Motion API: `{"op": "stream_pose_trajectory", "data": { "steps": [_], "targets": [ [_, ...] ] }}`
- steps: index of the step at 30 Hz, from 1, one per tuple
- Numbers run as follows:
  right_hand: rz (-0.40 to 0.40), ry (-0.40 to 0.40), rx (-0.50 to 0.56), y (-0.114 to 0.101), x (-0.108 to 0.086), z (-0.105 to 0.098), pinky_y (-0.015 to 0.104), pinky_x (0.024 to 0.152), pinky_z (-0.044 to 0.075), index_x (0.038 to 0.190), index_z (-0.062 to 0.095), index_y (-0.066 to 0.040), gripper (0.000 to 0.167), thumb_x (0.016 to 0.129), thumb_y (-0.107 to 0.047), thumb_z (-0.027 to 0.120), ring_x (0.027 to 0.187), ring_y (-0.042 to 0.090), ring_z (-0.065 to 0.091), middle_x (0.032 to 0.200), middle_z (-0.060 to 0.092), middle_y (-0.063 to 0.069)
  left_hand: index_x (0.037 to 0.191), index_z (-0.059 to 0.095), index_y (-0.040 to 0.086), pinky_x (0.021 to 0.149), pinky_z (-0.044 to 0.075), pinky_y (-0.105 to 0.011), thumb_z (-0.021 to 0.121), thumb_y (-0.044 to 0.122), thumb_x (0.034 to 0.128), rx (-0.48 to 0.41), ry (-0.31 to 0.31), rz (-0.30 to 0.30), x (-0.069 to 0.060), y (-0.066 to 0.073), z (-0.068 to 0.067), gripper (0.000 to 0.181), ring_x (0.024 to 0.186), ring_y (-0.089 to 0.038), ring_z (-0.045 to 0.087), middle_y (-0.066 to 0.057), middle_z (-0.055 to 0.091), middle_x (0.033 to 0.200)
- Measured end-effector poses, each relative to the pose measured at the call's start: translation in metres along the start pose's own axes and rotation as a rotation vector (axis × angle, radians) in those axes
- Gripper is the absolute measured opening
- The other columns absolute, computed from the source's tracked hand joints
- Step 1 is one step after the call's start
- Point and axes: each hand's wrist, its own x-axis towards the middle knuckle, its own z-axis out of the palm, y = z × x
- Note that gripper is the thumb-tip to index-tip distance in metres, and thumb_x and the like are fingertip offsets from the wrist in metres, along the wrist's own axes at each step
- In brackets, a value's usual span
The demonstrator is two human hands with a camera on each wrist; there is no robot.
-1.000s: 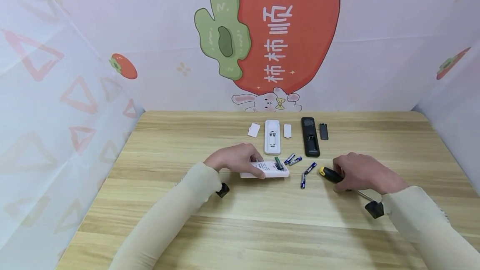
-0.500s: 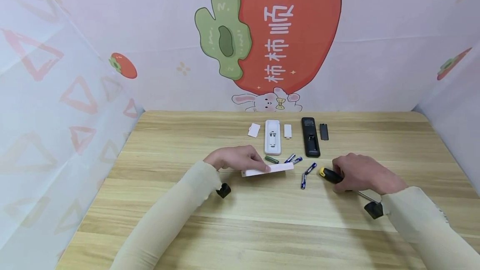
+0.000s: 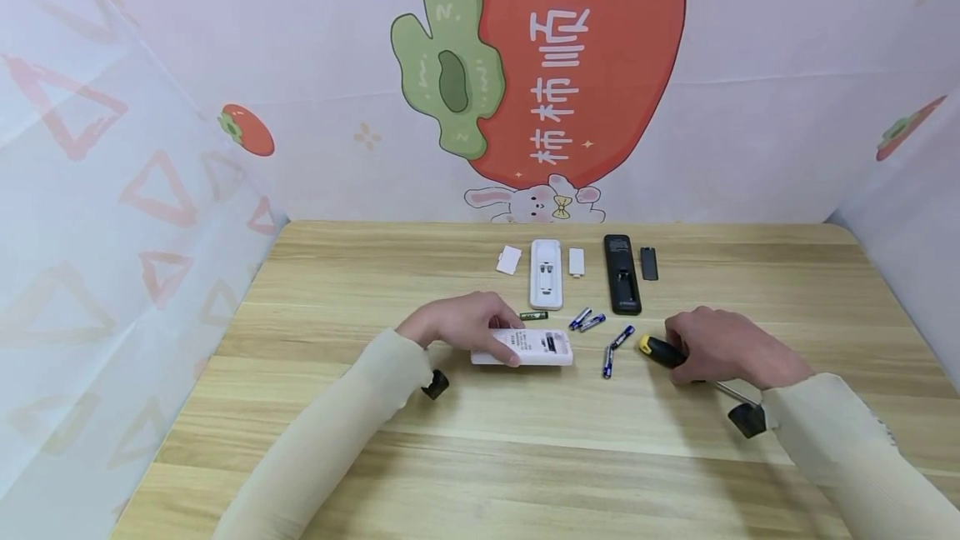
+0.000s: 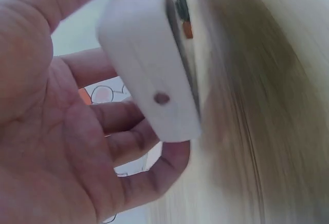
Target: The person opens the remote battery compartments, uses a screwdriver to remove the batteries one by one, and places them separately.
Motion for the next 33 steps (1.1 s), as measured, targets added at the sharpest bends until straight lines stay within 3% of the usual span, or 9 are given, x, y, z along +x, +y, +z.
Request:
{"op": "stream_pose_trajectory", "data": {
  "steps": [7, 12, 33],
  "targets": [
    [-0.001, -0.005, -0.004, 0.0, 0.0, 0.0, 0.033, 0.061, 0.04, 0.091, 0.063, -0.014, 0.035, 0.075, -0.032, 0.087, 0.068, 0.014, 0.048, 0.076, 0.055, -0.004, 0.123, 0.074, 0.012, 0.086, 0.046, -0.026, 0.09, 0.028, 0.0793, 0.195, 0.129, -0.066, -0.006, -0.005, 0.004, 0.049, 0.094, -0.01, 0.055, 0.008, 0.067, 0.104],
    [0.001, -0.009, 0.003, 0.001, 0.001, 0.0, 0.033, 0.06, 0.04, 0.091, 0.063, -0.014, 0.035, 0.075, -0.032, 0.087, 0.067, 0.014, 0.049, 0.076, 0.055, -0.004, 0.124, 0.074, 0.014, 0.088, 0.045, -0.028, 0.092, 0.031, 0.0764, 0.297, 0.184, -0.08, -0.008, -0.007, 0.009, 0.054, 0.098, -0.01, 0.053, 0.006, 0.066, 0.111],
    [0.014, -0.038, -0.019, 0.002, 0.001, -0.001, 0.033, 0.062, 0.039, 0.089, 0.063, -0.012, 0.026, 0.077, -0.024, 0.082, 0.069, 0.016, 0.048, 0.077, 0.054, -0.002, 0.122, 0.074, 0.019, 0.088, 0.047, -0.031, 0.095, 0.034, 0.0713, 0.31, 0.24, -0.118, -0.008, -0.012, 0.017, 0.056, 0.098, -0.01, 0.053, 0.005, 0.065, 0.112]
  ]
}}
